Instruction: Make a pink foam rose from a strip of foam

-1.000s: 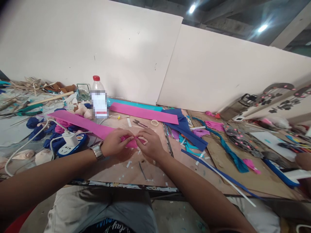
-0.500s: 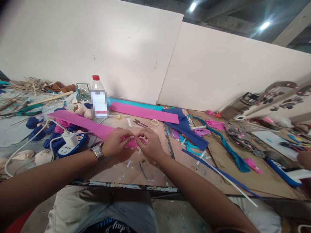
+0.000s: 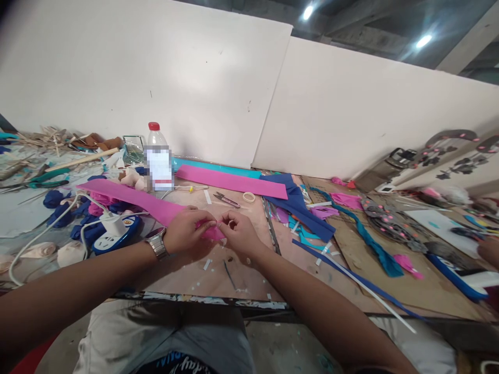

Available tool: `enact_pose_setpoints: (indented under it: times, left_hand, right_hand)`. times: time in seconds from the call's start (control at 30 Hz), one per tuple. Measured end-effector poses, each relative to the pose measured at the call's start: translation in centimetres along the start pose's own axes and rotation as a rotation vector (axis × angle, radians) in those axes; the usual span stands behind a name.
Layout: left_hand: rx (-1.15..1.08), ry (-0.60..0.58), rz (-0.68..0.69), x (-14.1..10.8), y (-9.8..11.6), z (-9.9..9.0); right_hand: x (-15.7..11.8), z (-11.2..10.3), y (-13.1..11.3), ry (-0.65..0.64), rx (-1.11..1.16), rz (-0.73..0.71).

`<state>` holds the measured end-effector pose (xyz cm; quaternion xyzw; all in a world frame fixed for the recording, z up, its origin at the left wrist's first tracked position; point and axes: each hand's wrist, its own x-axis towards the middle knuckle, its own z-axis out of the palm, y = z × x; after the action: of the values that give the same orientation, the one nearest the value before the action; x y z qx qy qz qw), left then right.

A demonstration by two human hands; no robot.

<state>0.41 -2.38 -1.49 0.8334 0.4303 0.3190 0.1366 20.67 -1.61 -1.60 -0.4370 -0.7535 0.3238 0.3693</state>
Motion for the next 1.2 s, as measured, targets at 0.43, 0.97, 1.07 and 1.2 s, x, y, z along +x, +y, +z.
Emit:
enact_pose_setpoints:
  times: [0.43, 0.97, 1.07, 1.2]
  left_hand:
    - [0.072, -0.064, 0.059, 0.1, 0.2, 0.0]
    - [-0.034, -0.126, -0.049, 0.1, 0.4, -0.8]
    - [-0.074, -0.133, -0.075, 0.1, 0.4, -0.9]
    - [-0.092, -0.154, -0.085, 0.1, 0.3, -1.1]
  right_hand:
    - [0.1, 0.0, 0.6, -0.028, -0.045, -0.043]
    - [0.2, -0.4, 0.3, -0.020, -0.047, -0.058]
    - [0.3, -0.5, 0.3, -0.010, -0.049, -0.063]
    - [0.2, -0.8, 0.1, -0.007, -0.087, -0.101]
